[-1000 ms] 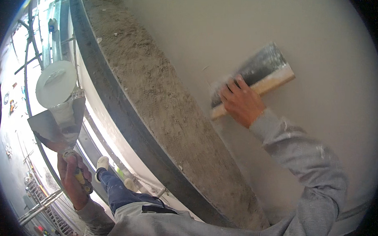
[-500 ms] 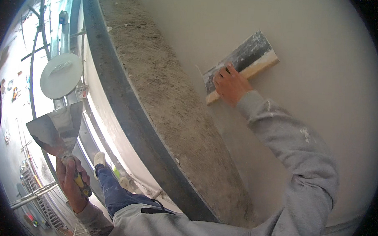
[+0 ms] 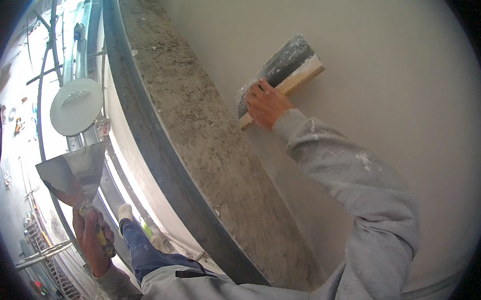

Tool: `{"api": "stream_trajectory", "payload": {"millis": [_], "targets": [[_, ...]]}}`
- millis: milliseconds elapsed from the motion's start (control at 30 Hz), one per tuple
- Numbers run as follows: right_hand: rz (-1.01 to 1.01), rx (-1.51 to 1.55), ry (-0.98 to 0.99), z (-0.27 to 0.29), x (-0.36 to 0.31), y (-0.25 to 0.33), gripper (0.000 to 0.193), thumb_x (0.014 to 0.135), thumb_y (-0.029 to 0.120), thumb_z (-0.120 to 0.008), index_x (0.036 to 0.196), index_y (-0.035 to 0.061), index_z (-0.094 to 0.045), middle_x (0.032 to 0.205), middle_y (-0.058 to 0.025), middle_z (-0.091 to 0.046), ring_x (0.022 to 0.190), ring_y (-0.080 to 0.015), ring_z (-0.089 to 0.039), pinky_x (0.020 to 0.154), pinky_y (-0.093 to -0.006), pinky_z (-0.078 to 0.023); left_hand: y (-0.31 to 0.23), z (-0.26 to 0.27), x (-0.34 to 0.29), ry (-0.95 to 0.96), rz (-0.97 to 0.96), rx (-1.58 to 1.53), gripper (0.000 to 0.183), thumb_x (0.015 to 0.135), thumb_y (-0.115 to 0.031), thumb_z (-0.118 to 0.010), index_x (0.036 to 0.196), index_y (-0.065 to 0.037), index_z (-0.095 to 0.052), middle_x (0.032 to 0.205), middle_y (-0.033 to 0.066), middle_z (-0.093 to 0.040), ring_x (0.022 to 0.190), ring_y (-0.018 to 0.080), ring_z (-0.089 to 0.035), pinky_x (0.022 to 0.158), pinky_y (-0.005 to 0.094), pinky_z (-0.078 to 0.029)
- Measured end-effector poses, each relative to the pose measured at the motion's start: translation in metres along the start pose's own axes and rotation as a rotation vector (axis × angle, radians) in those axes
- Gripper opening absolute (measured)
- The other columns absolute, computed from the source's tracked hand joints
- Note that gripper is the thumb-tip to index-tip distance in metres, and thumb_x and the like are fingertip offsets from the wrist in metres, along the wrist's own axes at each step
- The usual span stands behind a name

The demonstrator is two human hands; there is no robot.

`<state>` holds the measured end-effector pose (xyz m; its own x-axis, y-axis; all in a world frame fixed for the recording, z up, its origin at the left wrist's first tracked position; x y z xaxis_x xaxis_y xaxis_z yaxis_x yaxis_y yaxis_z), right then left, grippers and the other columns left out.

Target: The person applies plaster to a ceiling using a hawk and trowel while standing on scaffolding. They repeatedly scoop plaster from the hawk and spread it across the ceiling surface, smoothing it with the trowel.

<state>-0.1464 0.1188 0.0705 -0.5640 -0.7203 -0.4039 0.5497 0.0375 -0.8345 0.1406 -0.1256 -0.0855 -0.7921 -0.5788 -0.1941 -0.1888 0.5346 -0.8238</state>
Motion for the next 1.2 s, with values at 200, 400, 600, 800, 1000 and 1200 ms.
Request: {"api": "stream_trajectory", "payload": {"millis": [200,400,600,800,1000,1200], "targets": [[-0.022,0.006,0.078,-0.009,0.021,0.0,0.019,0.079,0.022,-0.047,0.085,0.0082,-0.06,0.093,-0.0013,-0.054,0.098,-0.0172,-0.044,0.095,-0.0383,-0.026,0.012,0.015,0.0,-0.01,-0.03,-0.014,0.025,0.083,-0.015,-0.045,0.105,-0.004,-0.039,0.062,0.0018,-0.044,0.038,0.0063,-0.042,0.03,0.0172,-0.034],[-0.016,0.012,0.144,-0.01,-0.007,0.017,0.02,0.082,0.025,-0.044,0.082,0.0194,-0.063,0.084,0.0034,-0.058,0.097,-0.0167,-0.044,0.099,-0.0395,-0.018,0.015,0.005,-0.004,0.028,-0.018,-0.029,0.024,0.083,-0.016,-0.046,0.1,-0.002,-0.038,0.062,0.0047,-0.045,0.039,0.0095,-0.044,0.033,0.0188,-0.035],[-0.004,-0.025,0.189,-0.014,-0.087,0.056,0.018,0.08,0.022,-0.046,0.087,0.0163,-0.062,0.085,-0.0006,-0.057,0.097,-0.0169,-0.044,0.099,-0.0398,-0.018,0.018,0.002,-0.018,0.083,-0.004,-0.059,0.029,0.084,-0.014,-0.044,0.109,-0.003,-0.036,0.064,0.0036,-0.044,0.04,0.0078,-0.043,0.032,0.0177,-0.036],[-0.003,0.104,0.276,0.002,-0.159,0.083,0.018,0.076,0.019,-0.049,0.085,0.0098,-0.06,0.087,-0.0022,-0.055,0.096,-0.0169,-0.044,0.095,-0.0362,-0.025,0.011,0.0,-0.026,0.106,-0.011,-0.099,0.031,0.084,-0.015,-0.045,0.11,-0.002,-0.035,0.064,0.0037,-0.044,0.039,0.0083,-0.043,0.033,0.0182,-0.036],[-0.007,0.237,0.44,0.048,-0.226,0.079,0.021,0.073,0.016,-0.049,0.09,0.0072,-0.057,0.096,-0.003,-0.053,0.094,-0.0152,-0.044,0.083,-0.0317,-0.033,0.004,-0.011,-0.03,0.189,-0.027,-0.12,0.029,0.083,-0.016,-0.047,0.106,-0.002,-0.036,0.063,0.0047,-0.044,0.04,0.0099,-0.044,0.033,0.0198,-0.037],[-0.365,0.053,0.069,0.139,-0.264,0.028,0.028,0.069,0.016,-0.053,0.095,0.008,-0.059,0.099,-0.0008,-0.054,0.088,-0.0148,-0.046,0.073,-0.0291,-0.037,-0.019,-0.042,-0.047,0.417,-0.008,-0.184,0.025,0.082,-0.017,-0.048,0.098,-0.001,-0.037,0.062,0.0072,-0.045,0.038,0.013,-0.044,0.033,0.0221,-0.037]]}}
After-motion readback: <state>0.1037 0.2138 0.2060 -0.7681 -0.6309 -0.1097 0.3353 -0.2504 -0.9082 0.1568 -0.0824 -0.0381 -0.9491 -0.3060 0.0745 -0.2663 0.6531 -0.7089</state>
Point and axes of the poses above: each hand's wrist, its own x-axis towards the middle knuckle, its own z-axis out of the back of the hand, y = z × x, the point moved 2 cm from there along x, towards the middle knuckle
